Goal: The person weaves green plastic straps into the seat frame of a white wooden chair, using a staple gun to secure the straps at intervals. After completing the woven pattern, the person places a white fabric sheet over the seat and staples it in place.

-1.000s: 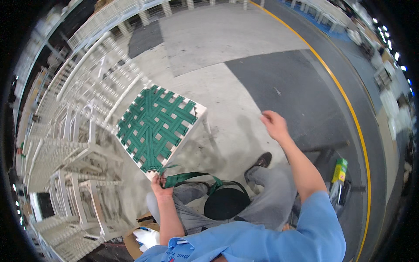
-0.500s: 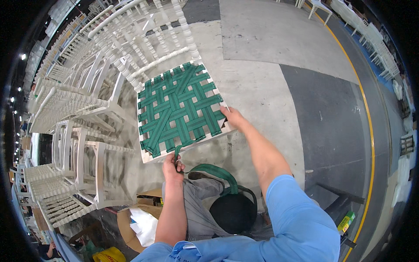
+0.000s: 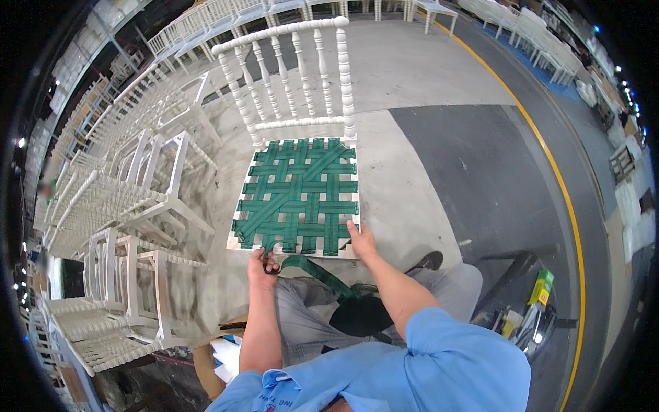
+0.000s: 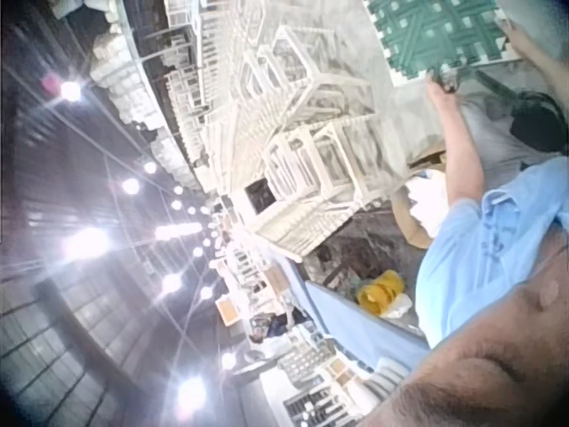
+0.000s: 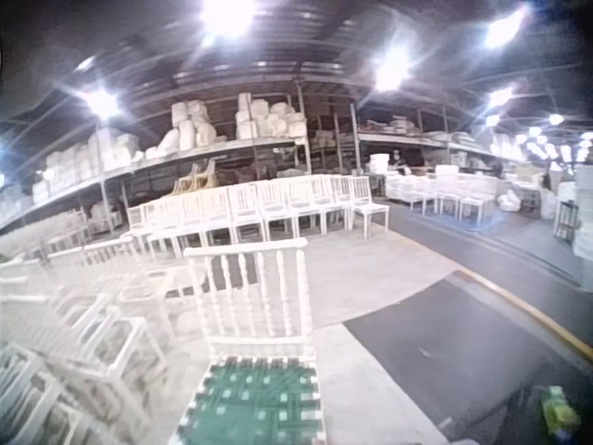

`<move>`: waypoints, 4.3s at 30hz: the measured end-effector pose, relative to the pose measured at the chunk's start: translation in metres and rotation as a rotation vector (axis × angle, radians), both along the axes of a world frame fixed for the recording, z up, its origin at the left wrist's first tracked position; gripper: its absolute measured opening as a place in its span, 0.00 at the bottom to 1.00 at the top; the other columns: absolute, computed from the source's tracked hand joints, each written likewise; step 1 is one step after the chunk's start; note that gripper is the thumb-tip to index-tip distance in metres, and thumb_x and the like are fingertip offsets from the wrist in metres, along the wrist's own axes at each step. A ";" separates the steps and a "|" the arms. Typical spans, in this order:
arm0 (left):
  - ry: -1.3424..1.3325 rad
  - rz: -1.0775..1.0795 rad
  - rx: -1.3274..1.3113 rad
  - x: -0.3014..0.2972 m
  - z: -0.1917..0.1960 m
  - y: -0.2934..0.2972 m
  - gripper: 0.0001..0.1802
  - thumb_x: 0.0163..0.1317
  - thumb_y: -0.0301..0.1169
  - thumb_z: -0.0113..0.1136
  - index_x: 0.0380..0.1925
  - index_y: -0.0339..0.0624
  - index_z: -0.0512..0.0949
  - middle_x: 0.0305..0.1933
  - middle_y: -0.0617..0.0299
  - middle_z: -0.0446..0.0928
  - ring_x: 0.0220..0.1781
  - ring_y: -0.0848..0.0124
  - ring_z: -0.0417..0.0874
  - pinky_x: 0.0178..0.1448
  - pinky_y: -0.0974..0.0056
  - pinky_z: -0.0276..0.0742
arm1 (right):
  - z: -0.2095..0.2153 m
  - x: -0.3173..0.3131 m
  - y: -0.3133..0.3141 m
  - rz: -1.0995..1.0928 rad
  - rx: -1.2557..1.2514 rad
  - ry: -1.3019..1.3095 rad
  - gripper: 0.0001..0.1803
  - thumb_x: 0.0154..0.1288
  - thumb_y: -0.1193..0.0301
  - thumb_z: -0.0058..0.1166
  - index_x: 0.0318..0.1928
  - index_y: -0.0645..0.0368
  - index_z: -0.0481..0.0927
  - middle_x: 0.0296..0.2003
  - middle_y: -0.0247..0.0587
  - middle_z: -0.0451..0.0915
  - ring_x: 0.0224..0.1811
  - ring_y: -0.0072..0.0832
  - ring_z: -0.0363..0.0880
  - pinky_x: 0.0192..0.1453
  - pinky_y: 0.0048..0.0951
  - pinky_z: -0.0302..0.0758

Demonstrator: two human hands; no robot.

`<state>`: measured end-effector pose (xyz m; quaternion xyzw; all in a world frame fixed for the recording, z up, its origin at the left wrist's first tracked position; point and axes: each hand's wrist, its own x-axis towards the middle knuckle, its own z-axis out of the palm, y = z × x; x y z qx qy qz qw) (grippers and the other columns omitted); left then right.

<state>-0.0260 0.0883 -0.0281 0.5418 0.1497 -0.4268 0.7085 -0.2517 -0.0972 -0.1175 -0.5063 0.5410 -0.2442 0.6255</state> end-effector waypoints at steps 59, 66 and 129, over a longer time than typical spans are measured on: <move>-1.126 -0.982 0.599 0.063 0.043 -0.145 0.16 0.56 0.41 0.71 0.38 0.41 0.88 0.34 0.56 0.88 0.39 0.57 0.89 0.46 0.53 0.82 | 0.186 0.115 0.024 0.202 0.307 -0.134 0.24 0.79 0.57 0.49 0.64 0.60 0.79 0.29 0.38 0.82 0.25 0.27 0.80 0.32 0.33 0.77; -1.021 -0.809 0.379 0.094 0.045 -0.171 0.12 0.63 0.35 0.62 0.33 0.38 0.88 0.28 0.51 0.85 0.23 0.61 0.86 0.28 0.60 0.84 | 0.133 0.172 -0.003 -0.202 0.941 -0.712 0.28 0.81 0.42 0.40 0.46 0.55 0.74 0.25 0.31 0.74 0.20 0.23 0.69 0.26 0.29 0.70; -0.981 -0.471 -0.377 0.068 0.158 -0.039 0.12 0.69 0.22 0.64 0.52 0.36 0.81 0.43 0.66 0.83 0.48 0.79 0.80 0.54 0.69 0.77 | 0.331 0.157 0.019 0.711 -0.979 -0.036 0.06 0.64 0.75 0.63 0.41 0.60 0.84 0.38 0.42 0.80 0.44 0.38 0.83 0.47 0.37 0.79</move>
